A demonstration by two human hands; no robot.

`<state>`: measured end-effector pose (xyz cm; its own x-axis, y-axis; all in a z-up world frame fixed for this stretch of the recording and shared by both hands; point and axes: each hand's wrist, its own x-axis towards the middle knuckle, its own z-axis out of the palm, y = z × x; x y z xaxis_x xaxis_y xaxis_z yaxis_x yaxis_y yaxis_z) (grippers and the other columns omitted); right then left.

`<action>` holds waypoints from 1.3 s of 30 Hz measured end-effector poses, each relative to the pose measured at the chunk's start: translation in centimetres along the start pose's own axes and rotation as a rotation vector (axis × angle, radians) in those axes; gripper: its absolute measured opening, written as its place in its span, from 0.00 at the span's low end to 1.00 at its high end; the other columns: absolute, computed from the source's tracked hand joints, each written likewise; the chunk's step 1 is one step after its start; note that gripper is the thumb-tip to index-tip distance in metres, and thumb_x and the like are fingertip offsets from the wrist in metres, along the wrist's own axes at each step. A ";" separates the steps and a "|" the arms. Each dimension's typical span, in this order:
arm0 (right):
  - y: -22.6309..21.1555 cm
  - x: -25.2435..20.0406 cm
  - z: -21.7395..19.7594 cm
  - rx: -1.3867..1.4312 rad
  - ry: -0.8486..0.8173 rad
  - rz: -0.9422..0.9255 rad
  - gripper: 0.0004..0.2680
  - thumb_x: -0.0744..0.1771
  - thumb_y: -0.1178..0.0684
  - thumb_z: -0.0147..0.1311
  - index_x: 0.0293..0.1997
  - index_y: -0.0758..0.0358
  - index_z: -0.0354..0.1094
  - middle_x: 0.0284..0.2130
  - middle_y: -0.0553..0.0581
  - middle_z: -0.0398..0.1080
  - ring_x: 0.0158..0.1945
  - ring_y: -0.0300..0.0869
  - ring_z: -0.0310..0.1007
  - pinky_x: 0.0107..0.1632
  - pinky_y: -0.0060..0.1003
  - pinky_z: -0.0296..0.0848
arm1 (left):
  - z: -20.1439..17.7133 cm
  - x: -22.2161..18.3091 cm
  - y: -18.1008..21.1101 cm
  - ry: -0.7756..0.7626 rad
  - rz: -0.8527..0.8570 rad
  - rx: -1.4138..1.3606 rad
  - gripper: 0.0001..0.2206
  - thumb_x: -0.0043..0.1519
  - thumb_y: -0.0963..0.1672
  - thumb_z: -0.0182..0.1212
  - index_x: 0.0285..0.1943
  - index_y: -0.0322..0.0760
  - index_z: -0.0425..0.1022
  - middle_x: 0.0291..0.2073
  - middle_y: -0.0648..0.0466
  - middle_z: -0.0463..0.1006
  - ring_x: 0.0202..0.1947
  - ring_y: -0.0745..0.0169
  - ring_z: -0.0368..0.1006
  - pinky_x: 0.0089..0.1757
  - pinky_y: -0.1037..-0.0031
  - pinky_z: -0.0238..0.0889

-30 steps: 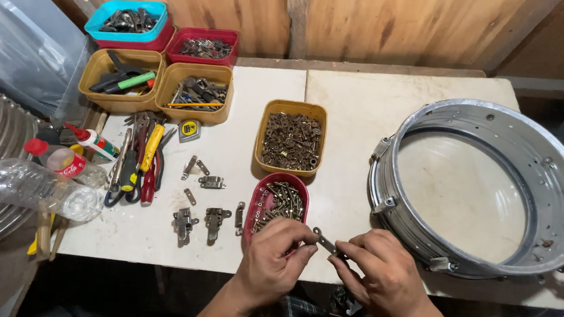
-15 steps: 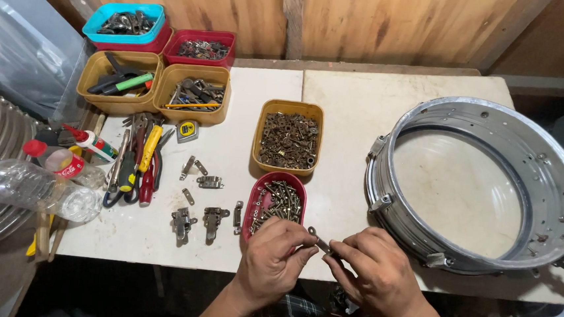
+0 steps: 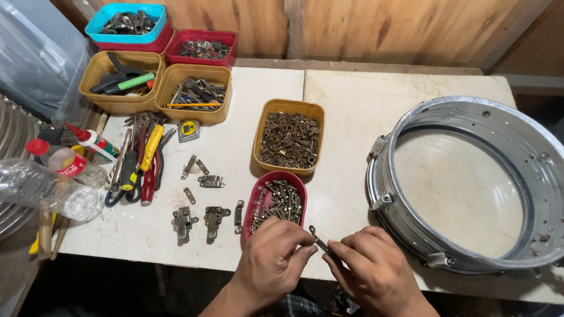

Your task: Inspecting and examining various metal hardware components on a workbench

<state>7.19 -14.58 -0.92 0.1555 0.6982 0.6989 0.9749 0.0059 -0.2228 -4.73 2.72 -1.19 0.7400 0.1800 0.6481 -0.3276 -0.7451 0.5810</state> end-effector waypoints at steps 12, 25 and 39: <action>0.4 -0.4 0.6 -0.003 -0.033 0.000 0.10 0.64 0.56 0.67 0.44 0.66 0.72 0.30 0.57 0.72 0.29 0.44 0.71 0.40 0.40 0.74 | 0.2 -0.3 -0.4 -0.020 -0.004 0.037 0.04 0.57 0.37 0.66 0.38 0.33 0.78 0.31 0.50 0.79 0.31 0.57 0.71 0.32 0.71 0.65; 1.1 -1.4 2.6 -0.001 -0.094 0.053 0.09 0.63 0.52 0.67 0.42 0.60 0.75 0.28 0.51 0.72 0.29 0.42 0.71 0.41 0.37 0.72 | 0.8 -2.1 -1.8 0.000 0.011 0.038 0.09 0.53 0.35 0.63 0.41 0.30 0.80 0.33 0.47 0.78 0.34 0.53 0.70 0.36 0.68 0.67; 0.8 2.3 10.2 0.119 -0.309 0.137 0.09 0.64 0.49 0.64 0.45 0.55 0.77 0.34 0.52 0.69 0.35 0.46 0.72 0.42 0.40 0.74 | -4.8 -9.1 -6.5 0.036 -0.508 0.103 0.09 0.63 0.46 0.62 0.42 0.36 0.81 0.35 0.52 0.81 0.36 0.60 0.76 0.38 0.68 0.72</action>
<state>6.73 -5.61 -6.44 0.2103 0.8816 0.4226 0.9199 -0.0321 -0.3909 -12.13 8.99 -8.51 0.7692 0.5561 0.3147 0.1283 -0.6169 0.7765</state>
